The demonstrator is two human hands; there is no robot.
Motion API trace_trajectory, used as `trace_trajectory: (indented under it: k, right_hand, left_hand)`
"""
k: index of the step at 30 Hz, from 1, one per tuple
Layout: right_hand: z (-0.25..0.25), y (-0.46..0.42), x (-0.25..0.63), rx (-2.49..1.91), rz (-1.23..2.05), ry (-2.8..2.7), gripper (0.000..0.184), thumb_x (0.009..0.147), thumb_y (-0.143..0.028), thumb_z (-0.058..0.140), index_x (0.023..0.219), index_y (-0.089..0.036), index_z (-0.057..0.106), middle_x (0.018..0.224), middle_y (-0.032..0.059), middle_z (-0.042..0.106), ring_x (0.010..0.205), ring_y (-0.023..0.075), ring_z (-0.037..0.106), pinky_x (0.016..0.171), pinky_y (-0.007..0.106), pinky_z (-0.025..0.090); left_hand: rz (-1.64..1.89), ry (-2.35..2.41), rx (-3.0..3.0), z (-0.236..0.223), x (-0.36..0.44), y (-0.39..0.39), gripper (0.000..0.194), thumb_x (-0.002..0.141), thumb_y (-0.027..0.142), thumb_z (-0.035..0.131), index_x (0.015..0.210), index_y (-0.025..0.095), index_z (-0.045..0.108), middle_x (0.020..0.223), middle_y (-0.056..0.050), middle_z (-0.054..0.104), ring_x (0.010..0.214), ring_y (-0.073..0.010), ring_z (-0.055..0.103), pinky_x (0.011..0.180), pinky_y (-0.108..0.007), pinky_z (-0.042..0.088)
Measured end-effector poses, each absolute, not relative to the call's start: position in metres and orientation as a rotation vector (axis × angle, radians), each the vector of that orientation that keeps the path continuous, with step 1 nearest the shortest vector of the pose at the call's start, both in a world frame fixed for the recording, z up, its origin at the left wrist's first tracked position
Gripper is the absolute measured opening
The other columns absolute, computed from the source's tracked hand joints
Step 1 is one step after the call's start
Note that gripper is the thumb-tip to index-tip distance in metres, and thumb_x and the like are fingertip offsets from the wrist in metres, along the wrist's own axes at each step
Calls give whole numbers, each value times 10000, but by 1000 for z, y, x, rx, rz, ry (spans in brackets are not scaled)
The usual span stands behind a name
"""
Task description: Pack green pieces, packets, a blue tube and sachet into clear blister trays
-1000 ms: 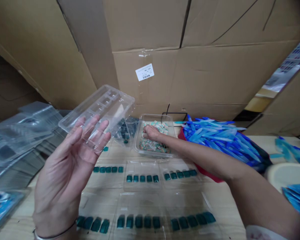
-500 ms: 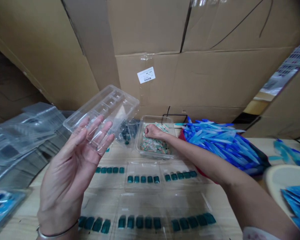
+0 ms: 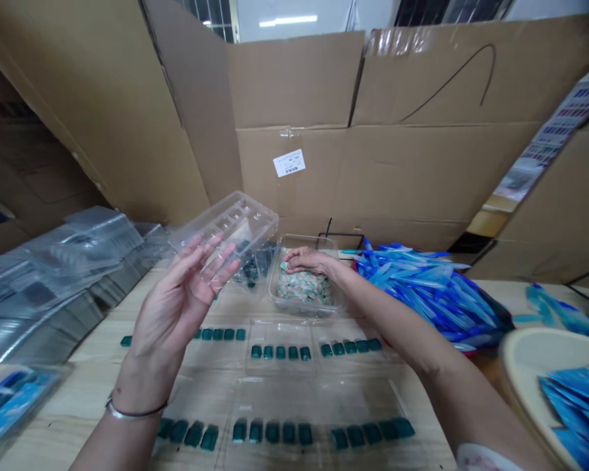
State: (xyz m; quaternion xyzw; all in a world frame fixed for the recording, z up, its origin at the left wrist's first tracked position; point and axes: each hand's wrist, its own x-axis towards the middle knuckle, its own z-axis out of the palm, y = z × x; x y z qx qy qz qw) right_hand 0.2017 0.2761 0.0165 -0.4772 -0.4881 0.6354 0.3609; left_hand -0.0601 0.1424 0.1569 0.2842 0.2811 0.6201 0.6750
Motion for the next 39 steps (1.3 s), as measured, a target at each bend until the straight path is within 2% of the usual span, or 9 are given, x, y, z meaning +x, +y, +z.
trace_trajectory:
  k: [7, 13, 15, 20, 26, 30, 35, 39]
  right_hand:
    - [22, 268, 202, -1188, 1682, -1305, 249, 551, -84, 754, 745, -129, 606, 600, -3, 653, 555, 127, 659, 562, 202, 557]
    - [20, 264, 209, -1272, 1664, -1426, 248, 584, -74, 733, 799, -145, 631, 658, -14, 666, 581, 106, 644, 574, 189, 536]
    - [19, 264, 208, -1397, 1573, -1596, 227, 602, -72, 707, 805, -156, 648, 666, -18, 670, 569, 92, 622, 567, 177, 517]
    - [12, 266, 197, -1682, 1315, -1891, 188, 574, -4, 627, 684, -148, 674, 551, -21, 634, 517, 95, 571, 501, 163, 446]
    - [8, 264, 192, -1722, 1098, -1970, 245, 553, 9, 601, 734, -122, 702, 577, -20, 630, 527, 85, 525, 474, 157, 360]
    - [14, 257, 195, -1693, 1051, -1991, 232, 585, -7, 610, 764, -123, 701, 637, -11, 647, 572, 78, 535, 488, 139, 363]
    - [20, 255, 198, -1712, 1071, -1960, 162, 654, -65, 620, 788, -120, 693, 612, 4, 651, 525, 77, 539, 469, 141, 387]
    - [18, 256, 197, -1694, 1061, -1977, 146, 633, -66, 651, 756, -125, 703, 612, 3, 661, 541, 84, 556, 489, 147, 408]
  left_hand:
    - [1371, 685, 631, 142, -75, 127, 207, 800, 61, 539, 956, 158, 635, 1252, -121, 580, 1138, -310, 554, 853, -434, 545]
    - [1327, 759, 599, 118, -92, 110, 236, 808, 51, 523, 988, 155, 634, 1305, -130, 541, 1163, -330, 527, 862, -444, 537]
    - [1311, 782, 592, 111, -95, 105, 248, 808, 51, 524, 1007, 155, 632, 1321, -132, 527, 1162, -339, 525, 864, -446, 536]
    - [1269, 819, 555, 101, -97, 93, 260, 826, 73, 514, 1040, 165, 629, 1330, -131, 521, 1168, -336, 520, 875, -441, 530]
    - [1238, 850, 558, 92, -105, 87, 281, 831, 84, 520, 1077, 175, 620, 1336, -131, 516, 1178, -328, 513, 885, -440, 522]
    - [1251, 859, 551, 91, -109, 85, 308, 826, 78, 519, 1098, 182, 620, 1331, -129, 522, 1168, -325, 523, 861, -423, 538]
    - [1261, 873, 529, 89, -112, 85, 315, 815, 81, 533, 1101, 178, 625, 1334, -130, 519, 1159, -329, 530, 854, -422, 543]
    - [1248, 870, 554, 83, -116, 86, 310, 817, 95, 543, 1103, 183, 623, 1343, -127, 512, 1163, -335, 524, 868, -434, 534]
